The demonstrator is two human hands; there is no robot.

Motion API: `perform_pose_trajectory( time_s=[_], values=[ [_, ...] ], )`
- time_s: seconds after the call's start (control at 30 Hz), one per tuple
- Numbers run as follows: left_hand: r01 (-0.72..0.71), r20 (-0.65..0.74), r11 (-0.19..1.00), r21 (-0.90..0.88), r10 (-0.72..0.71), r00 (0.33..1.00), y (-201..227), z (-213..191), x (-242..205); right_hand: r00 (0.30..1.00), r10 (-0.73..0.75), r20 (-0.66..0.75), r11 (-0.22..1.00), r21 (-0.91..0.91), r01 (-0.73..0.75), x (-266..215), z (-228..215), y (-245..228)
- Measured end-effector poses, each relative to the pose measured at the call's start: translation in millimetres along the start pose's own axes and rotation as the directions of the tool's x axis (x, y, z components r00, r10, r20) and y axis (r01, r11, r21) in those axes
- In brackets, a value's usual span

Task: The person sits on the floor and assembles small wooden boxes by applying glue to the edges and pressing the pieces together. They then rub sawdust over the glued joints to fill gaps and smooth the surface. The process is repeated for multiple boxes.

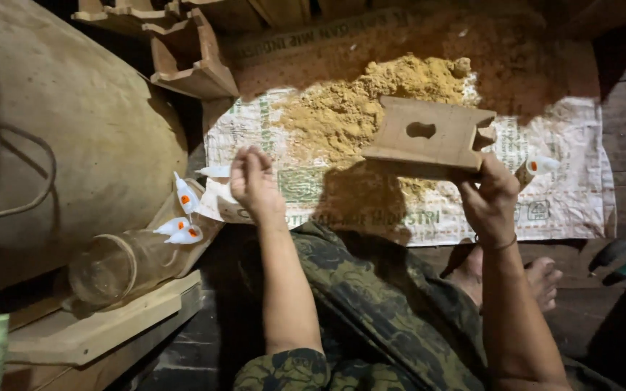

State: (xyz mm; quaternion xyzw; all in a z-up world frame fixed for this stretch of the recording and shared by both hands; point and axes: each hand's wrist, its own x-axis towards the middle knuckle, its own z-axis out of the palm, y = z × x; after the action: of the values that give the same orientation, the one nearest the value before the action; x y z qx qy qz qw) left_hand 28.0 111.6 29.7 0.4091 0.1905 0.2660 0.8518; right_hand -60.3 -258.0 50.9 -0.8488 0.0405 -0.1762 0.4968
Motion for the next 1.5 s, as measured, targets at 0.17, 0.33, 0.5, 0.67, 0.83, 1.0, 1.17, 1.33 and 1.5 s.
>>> perform_pose_trajectory(
  time_s=[0.17,0.33,0.5,0.67,0.83,1.0,1.17,1.33,1.5],
  values=[
    [-0.034,-0.279,0.983,0.181,0.085,0.957,0,-2,9,0.976,0.215,-0.021,0.894,0.406,-0.188,13,9,-63],
    [-0.037,-0.454,0.988,0.153,0.103,0.885,-20,-21,23,0.960,0.279,-0.005,0.848,0.470,-0.244,4,15,-19],
    [-0.303,0.008,0.935,0.187,0.307,0.952,9,9,-1,0.964,0.249,0.092,0.860,0.437,-0.264,2,16,-38],
    [-0.329,0.088,0.934,0.140,0.319,0.943,7,10,-4,0.962,0.255,0.097,0.838,0.474,-0.270,-1,19,-31],
    [-0.222,0.055,0.968,0.112,0.218,0.975,7,12,-8,0.963,0.246,0.109,0.816,0.513,-0.266,-3,23,-14],
    [-0.024,0.232,0.907,0.420,-0.082,0.969,-23,13,-21,0.929,0.371,0.007,0.770,0.556,-0.311,0,31,-14],
    [0.006,0.618,0.803,0.595,-0.463,0.635,26,63,-55,0.954,0.272,0.129,0.780,0.551,-0.297,0,31,-44],
    [-0.027,0.682,0.720,0.693,-0.643,0.349,30,61,-62,0.952,0.237,0.192,0.756,0.578,-0.305,6,41,-68],
    [-0.134,0.644,0.665,0.735,-0.624,0.443,-24,13,-44,0.820,0.497,0.283,0.346,0.802,-0.486,-16,68,-1]
  ],
)
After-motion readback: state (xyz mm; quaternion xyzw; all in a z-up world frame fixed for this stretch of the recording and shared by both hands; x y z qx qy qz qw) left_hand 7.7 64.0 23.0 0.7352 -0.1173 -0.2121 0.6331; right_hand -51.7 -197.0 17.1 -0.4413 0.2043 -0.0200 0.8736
